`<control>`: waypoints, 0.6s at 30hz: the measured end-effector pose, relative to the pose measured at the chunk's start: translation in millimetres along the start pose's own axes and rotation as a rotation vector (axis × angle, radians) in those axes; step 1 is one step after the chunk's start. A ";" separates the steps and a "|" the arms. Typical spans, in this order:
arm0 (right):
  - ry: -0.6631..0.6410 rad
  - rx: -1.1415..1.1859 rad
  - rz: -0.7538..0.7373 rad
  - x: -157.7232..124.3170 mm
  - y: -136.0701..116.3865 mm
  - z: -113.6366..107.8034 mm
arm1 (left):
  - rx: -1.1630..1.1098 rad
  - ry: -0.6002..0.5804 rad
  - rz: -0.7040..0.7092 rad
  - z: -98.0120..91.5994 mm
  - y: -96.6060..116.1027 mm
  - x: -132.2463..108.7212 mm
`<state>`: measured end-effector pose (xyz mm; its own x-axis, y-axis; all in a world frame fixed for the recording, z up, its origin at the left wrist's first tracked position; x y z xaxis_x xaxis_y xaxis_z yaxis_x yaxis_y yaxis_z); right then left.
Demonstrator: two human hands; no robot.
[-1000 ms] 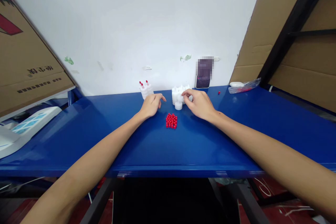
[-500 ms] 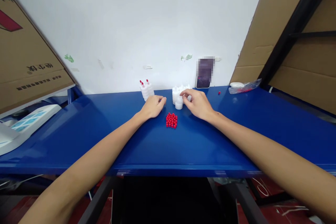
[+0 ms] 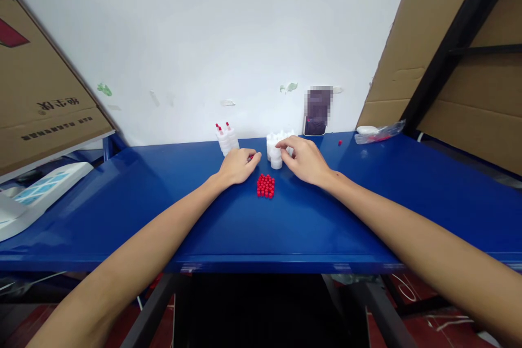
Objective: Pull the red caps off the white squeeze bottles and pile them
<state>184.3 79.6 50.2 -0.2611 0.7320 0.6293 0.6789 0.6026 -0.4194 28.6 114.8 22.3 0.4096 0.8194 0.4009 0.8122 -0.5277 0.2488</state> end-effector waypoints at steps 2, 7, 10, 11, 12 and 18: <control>-0.003 -0.005 -0.020 -0.7 -2.4 0.6 | 0.005 0.009 0.004 -0.9 0.3 -0.5; -0.033 -0.010 -0.041 -2.5 -5.3 3.2 | 0.010 0.010 -0.005 -0.8 -1.0 -1.1; -0.043 0.000 -0.037 -3.1 -5.9 3.5 | 0.012 0.020 0.003 -2.6 -0.5 -1.4; -0.044 0.003 -0.037 -3.1 -6.4 3.4 | 0.001 0.034 0.013 -4.8 0.5 -1.7; -0.045 0.005 -0.040 -3.0 -7.4 3.0 | -0.016 0.054 0.025 -7.9 2.0 -2.2; -0.126 0.069 -0.107 -5.8 -26.0 8.9 | -0.088 0.191 0.219 -28.8 30.6 -12.5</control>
<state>162.1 62.5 51.6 -0.4161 0.6943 0.5872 0.5955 0.6961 -0.4011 36.4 81.9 50.4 0.4790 0.6316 0.6096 0.6703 -0.7116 0.2105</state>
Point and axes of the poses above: each hand's wrist, its own x-axis towards the middle knuckle, its own z-axis out of the palm, y = z × x, the point moved 10 cm from there along x, towards the middle knuckle, and after that the axes turned 3 degrees about x, right-handed, at the moved point
